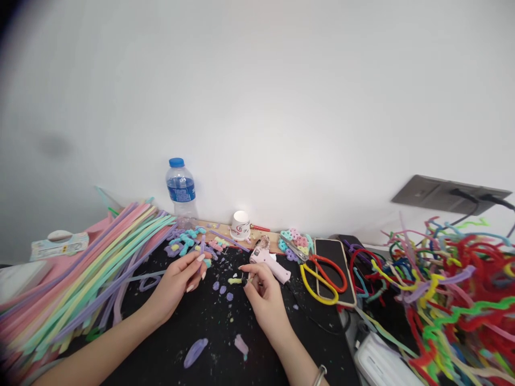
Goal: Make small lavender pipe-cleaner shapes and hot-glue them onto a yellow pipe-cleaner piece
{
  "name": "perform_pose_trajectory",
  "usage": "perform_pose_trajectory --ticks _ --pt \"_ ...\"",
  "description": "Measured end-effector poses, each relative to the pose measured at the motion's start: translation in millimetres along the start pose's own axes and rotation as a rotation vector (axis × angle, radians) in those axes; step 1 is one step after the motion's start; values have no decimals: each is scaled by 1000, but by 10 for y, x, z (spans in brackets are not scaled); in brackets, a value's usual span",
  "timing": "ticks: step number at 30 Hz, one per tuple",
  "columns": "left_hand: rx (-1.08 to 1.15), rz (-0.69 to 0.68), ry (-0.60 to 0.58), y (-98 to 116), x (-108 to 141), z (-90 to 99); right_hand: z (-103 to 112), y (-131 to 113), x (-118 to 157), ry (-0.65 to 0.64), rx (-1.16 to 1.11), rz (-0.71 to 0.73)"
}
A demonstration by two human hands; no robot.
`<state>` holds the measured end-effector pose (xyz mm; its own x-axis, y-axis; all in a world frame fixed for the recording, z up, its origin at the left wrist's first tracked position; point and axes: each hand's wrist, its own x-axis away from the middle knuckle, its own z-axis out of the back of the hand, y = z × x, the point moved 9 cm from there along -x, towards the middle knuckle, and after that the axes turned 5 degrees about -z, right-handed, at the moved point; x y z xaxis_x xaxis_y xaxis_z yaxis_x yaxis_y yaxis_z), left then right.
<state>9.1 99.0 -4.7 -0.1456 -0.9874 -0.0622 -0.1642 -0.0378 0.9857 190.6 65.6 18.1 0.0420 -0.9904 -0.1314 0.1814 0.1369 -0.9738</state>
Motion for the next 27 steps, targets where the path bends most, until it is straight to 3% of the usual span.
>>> perform_pose_trajectory --ticks 11,27 --pt "-14 11 -22 -19 0 -29 9 -17 13 -6 51 -18" --pt "-62 31 -66 12 17 -83 -85 70 53 -70 -178 -222"
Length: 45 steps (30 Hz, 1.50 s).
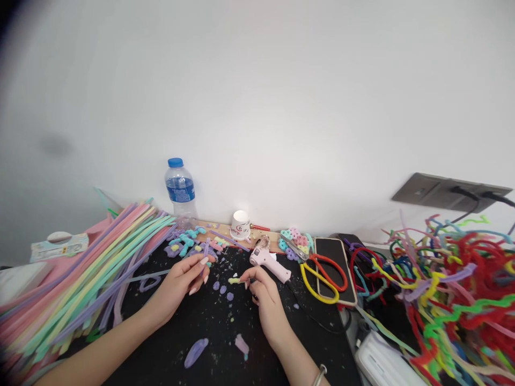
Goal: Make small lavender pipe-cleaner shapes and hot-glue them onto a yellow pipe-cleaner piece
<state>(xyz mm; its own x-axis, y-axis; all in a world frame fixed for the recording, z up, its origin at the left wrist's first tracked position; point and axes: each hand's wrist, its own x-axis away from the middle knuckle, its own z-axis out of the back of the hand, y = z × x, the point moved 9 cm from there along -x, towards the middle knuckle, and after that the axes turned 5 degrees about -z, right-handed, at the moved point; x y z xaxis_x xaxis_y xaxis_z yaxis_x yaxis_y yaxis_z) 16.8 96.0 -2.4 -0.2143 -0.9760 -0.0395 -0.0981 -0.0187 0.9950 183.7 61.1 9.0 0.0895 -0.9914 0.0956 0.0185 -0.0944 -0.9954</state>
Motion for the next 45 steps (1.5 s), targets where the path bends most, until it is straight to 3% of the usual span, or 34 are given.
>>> perform_pose_trajectory --ticks 15,25,36,45 --pt "-56 6 -77 -12 17 -82 -30 2 -26 -7 161 114" --pt "-60 23 -128 -25 19 -132 -62 109 -15 -32 210 141" --pt "-32 21 -139 -33 25 -143 -64 15 1 -39 171 84" --pt "-50 22 -150 -27 33 -146 -44 37 -12 -46 198 122"
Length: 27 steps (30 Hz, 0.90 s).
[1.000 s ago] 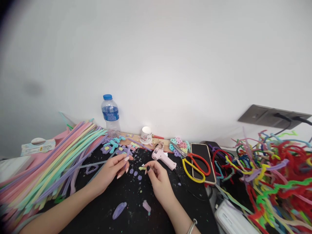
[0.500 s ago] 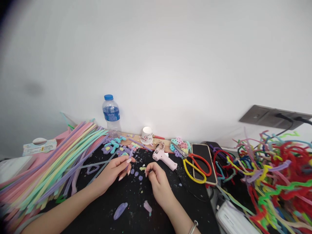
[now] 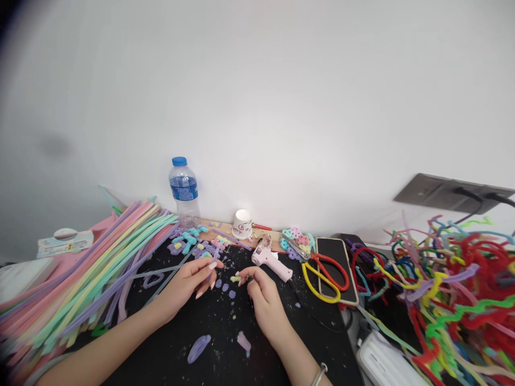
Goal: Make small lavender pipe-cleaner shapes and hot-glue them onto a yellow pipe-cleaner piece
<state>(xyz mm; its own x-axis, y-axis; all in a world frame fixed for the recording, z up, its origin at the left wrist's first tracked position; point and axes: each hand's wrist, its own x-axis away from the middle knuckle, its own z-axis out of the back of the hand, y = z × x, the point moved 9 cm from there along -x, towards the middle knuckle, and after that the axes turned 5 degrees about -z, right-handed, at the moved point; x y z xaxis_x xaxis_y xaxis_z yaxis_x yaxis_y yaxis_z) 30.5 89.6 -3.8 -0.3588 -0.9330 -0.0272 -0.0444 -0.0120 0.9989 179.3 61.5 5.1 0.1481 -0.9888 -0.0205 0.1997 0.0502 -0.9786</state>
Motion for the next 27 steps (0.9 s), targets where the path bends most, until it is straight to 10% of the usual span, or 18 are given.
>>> perform_pose_trajectory --ticks 27 --pt "-27 78 -234 -87 36 -231 33 101 -58 43 114 -44"
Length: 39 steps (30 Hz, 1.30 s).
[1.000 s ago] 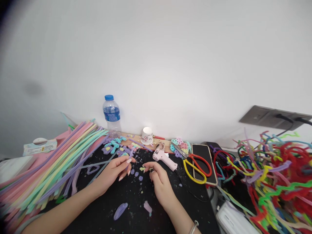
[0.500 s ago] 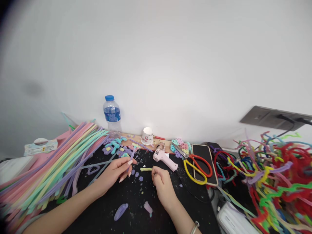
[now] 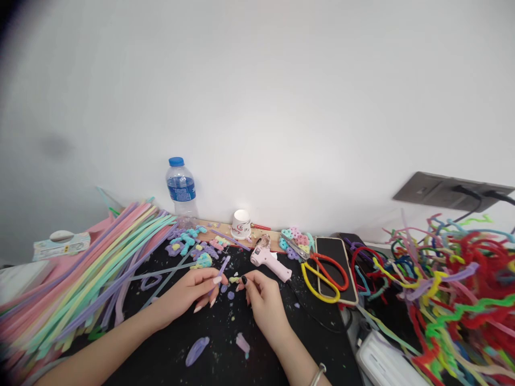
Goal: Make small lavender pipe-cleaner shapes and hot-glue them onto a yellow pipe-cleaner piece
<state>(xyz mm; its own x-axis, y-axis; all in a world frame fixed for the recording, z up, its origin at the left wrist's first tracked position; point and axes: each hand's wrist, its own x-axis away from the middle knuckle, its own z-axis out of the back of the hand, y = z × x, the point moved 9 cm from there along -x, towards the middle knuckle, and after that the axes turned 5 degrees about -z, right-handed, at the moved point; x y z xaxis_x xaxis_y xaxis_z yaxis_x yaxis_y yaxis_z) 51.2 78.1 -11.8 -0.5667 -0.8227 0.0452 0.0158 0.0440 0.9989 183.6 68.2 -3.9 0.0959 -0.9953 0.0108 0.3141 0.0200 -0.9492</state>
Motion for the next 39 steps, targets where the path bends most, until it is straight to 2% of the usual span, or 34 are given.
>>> perform_pose_trajectory --ticks 5,25,39 --pt "-1 1 -6 -13 -3 -5 -37 67 -8 -31 -2 -30" --pt "10 15 -8 -12 -2 -4 -34 -63 37 15 67 17" --pt "2 22 -11 -10 -4 -9 -31 -38 19 15 38 41"
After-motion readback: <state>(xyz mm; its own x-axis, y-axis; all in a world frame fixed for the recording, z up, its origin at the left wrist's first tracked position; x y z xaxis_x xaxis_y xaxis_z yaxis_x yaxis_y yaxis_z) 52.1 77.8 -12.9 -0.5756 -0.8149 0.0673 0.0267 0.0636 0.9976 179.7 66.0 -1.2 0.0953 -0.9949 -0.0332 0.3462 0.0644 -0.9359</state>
